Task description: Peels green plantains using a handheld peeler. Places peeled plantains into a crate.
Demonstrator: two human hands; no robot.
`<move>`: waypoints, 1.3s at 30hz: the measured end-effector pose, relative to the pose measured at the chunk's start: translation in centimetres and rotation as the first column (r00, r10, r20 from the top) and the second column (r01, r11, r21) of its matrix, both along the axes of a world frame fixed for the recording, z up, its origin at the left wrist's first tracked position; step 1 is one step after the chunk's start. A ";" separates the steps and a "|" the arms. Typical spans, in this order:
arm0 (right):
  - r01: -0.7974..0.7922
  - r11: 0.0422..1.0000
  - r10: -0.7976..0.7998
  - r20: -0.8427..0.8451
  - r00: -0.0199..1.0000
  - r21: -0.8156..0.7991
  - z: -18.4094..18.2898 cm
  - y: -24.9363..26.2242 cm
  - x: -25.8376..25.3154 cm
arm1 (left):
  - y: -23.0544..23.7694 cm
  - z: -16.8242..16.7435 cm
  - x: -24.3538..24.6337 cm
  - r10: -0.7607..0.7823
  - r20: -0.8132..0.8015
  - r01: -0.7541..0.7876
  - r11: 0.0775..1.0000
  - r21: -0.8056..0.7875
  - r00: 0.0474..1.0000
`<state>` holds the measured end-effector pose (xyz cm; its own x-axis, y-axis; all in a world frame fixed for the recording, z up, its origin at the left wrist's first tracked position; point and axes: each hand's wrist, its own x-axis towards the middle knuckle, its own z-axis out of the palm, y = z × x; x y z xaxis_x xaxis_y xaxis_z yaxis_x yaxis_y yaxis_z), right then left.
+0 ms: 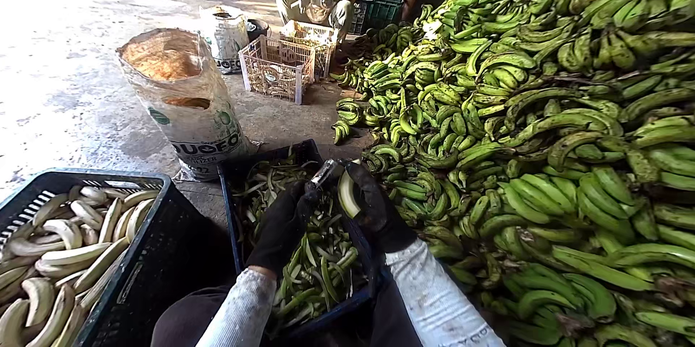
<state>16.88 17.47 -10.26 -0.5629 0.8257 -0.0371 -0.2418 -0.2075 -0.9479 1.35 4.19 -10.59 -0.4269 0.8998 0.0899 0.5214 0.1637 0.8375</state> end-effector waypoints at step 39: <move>0.145 0.929 -0.264 -0.336 0.904 -0.340 0.4 0.0 -0.5 | -0.2 -1.1 2.0 -0.006 0.044 0.002 0.995 0.097 0.999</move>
